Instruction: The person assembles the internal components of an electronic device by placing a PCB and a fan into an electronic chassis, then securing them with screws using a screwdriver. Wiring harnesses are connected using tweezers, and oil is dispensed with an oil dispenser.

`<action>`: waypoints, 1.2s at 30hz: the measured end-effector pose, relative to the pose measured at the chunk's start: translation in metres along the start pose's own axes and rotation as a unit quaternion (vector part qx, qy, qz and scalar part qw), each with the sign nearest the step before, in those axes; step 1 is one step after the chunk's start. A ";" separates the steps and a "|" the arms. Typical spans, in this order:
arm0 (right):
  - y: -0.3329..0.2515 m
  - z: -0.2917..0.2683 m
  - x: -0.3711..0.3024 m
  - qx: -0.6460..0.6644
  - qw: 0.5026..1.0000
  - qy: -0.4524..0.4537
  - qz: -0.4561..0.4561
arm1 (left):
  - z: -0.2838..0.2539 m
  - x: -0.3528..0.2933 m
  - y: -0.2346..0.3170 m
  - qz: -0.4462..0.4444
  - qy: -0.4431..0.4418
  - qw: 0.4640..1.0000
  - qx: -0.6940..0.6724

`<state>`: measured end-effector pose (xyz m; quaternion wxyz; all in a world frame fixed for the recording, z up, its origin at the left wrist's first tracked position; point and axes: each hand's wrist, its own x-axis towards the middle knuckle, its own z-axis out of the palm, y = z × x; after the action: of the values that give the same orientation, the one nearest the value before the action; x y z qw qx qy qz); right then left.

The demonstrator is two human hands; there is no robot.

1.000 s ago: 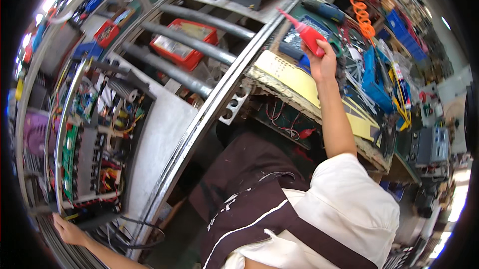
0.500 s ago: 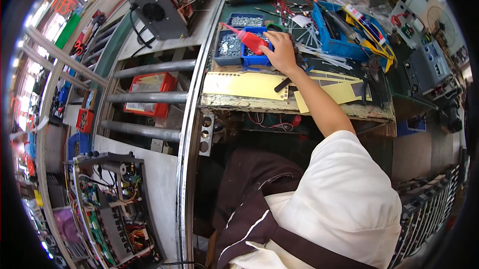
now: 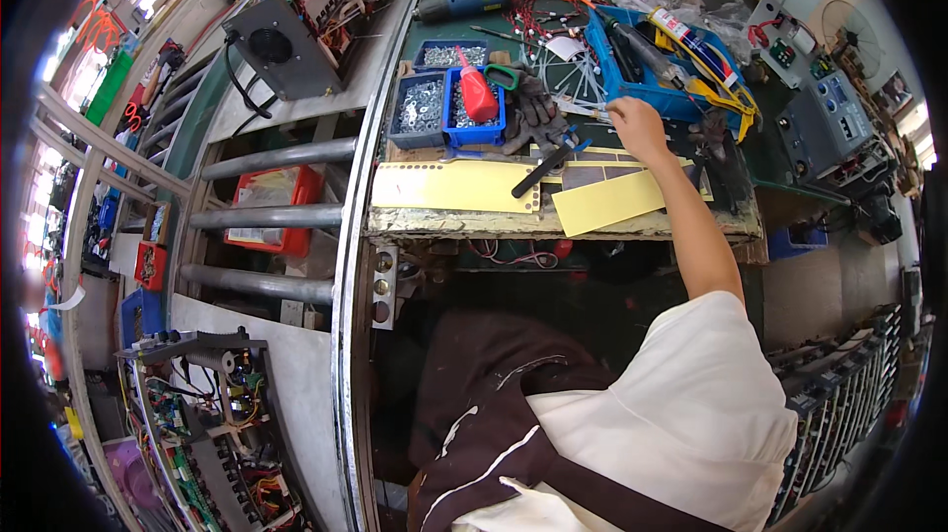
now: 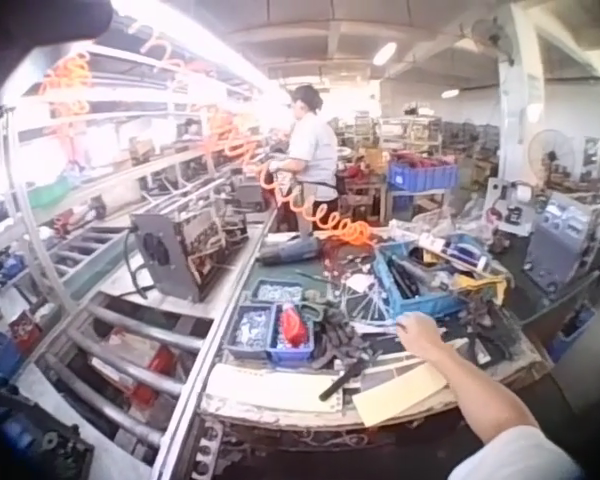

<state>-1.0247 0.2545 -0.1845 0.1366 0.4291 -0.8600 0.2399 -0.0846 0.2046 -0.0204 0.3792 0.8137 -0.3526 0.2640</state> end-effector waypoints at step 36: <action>-0.016 0.071 -0.014 -0.042 0.990 0.113 -0.074 | 0.014 0.006 -0.021 0.145 0.078 0.980 -0.112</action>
<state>-1.0055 0.2177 -0.2455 0.2684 0.4556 -0.8142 0.2395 -0.0628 0.2008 -0.0329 0.4523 0.6831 -0.4636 0.3376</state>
